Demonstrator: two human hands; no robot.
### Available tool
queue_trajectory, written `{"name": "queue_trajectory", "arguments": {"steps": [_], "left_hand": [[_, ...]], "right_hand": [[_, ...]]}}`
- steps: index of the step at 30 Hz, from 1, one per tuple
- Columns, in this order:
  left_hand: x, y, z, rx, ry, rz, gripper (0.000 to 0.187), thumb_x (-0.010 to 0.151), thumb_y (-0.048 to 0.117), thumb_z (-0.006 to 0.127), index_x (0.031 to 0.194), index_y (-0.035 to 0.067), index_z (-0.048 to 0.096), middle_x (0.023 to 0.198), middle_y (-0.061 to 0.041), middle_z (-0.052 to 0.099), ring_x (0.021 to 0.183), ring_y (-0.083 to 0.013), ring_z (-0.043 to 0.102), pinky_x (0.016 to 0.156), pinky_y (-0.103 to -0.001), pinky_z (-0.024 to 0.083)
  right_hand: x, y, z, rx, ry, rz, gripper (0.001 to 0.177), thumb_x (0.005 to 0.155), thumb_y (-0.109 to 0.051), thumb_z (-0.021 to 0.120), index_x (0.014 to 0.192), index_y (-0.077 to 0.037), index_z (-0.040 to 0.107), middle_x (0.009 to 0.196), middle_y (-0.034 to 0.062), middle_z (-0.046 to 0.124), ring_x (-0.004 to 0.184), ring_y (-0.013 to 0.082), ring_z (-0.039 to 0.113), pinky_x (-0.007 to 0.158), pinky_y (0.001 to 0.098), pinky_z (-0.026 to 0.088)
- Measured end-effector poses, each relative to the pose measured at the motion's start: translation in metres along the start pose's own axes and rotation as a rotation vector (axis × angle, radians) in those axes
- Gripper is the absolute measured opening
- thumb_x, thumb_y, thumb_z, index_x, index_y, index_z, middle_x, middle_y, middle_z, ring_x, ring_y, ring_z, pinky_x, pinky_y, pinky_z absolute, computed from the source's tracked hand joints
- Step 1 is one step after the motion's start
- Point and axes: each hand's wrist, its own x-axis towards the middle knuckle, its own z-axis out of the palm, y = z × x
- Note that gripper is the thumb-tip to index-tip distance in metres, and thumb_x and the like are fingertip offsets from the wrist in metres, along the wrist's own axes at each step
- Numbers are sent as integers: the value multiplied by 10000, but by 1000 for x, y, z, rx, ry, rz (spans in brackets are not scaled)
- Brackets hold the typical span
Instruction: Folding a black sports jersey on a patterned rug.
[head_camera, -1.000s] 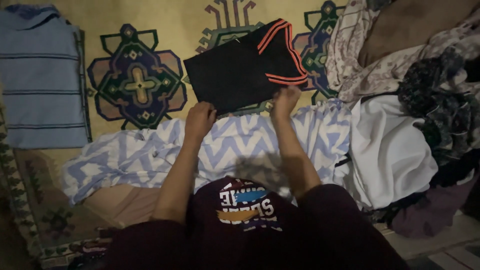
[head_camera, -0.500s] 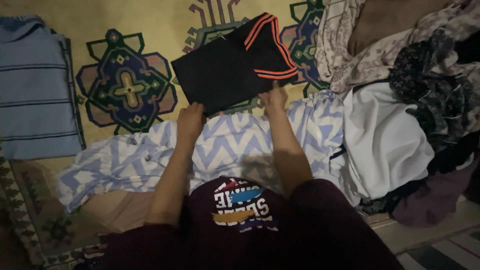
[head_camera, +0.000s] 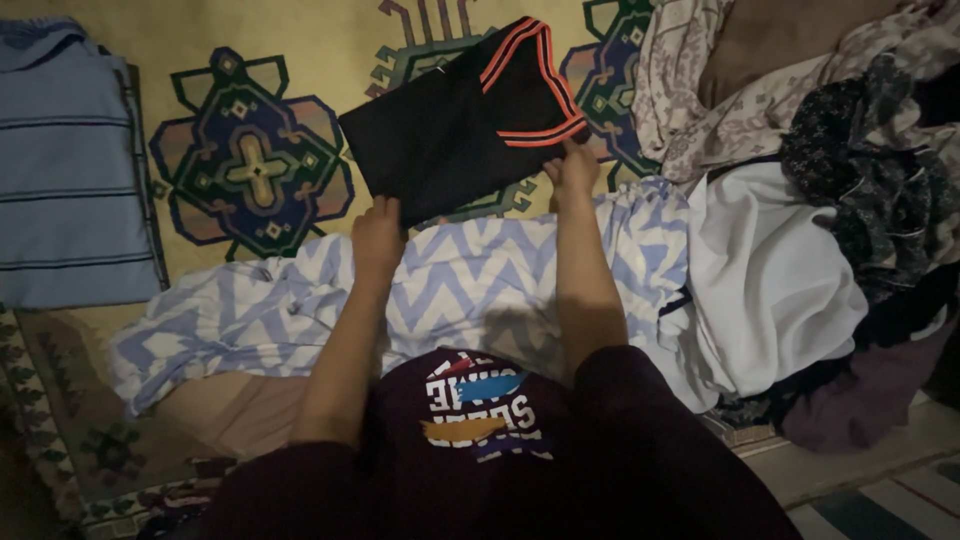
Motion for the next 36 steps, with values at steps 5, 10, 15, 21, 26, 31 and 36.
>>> {"name": "queue_trajectory", "arguments": {"steps": [5, 10, 15, 21, 26, 31, 36], "left_hand": [[4, 2, -7, -112, -50, 104, 249, 766, 71, 719, 1009, 64, 661, 954, -152, 625, 858, -361, 634, 717, -470, 492], [0, 3, -3, -58, -29, 64, 227, 735, 66, 714, 959, 89, 679, 934, -120, 639, 865, -335, 652, 719, -462, 475], [-2, -2, 8, 94, -65, -57, 227, 756, 106, 739, 974, 90, 678, 978, -102, 658, 867, -309, 654, 745, -461, 479], [-2, -4, 1, 23, -93, 1, 330, 752, 182, 785, 1043, 60, 689, 962, -128, 646, 874, -323, 656, 750, -461, 487], [0, 5, -16, -96, -53, 3, 274, 826, 226, 782, 1018, 57, 682, 985, -140, 638, 926, -339, 642, 785, -466, 485], [10, -1, 0, -146, 76, 84, 444, 932, 209, 750, 1342, 85, 638, 1353, -144, 609, 1281, -333, 570, 1078, -492, 448], [37, -6, 17, 61, -332, -202, 1170, 803, 740, 697, 1664, 208, 110, 1733, -47, 21, 1581, -274, 58, 1170, -714, 184]], "right_hand": [[-12, -11, 4, -23, 145, 7, 213, 991, -216, 655, 1109, -39, 641, 817, 79, 661, 564, 176, 567, 524, 356, 532], [-12, -7, 3, -82, 191, -88, 231, 973, -214, 690, 1047, 4, 681, 745, 85, 652, 478, 183, 560, 404, 344, 414], [-4, 1, -4, -147, 83, -178, 231, 977, -206, 725, 1060, 10, 734, 760, 67, 679, 493, 159, 577, 428, 314, 423], [9, 10, -16, -195, 229, -205, 194, 984, -147, 700, 1007, 45, 712, 744, 89, 633, 513, 199, 530, 470, 364, 416], [14, 23, -16, -421, 269, -699, 180, 963, -32, 668, 1121, 43, 628, 1134, 160, 605, 1026, 280, 542, 914, 411, 435], [-101, -14, 53, -1059, -87, -1026, 592, 1027, -176, 655, 1552, -27, 425, 1603, 214, 423, 1508, 394, 393, 1278, 507, 309], [-85, 31, 47, -1844, -246, -958, 697, 1102, -509, 459, 1674, -307, 116, 1708, 162, -75, 1579, 411, 14, 1246, 598, 115]]}}
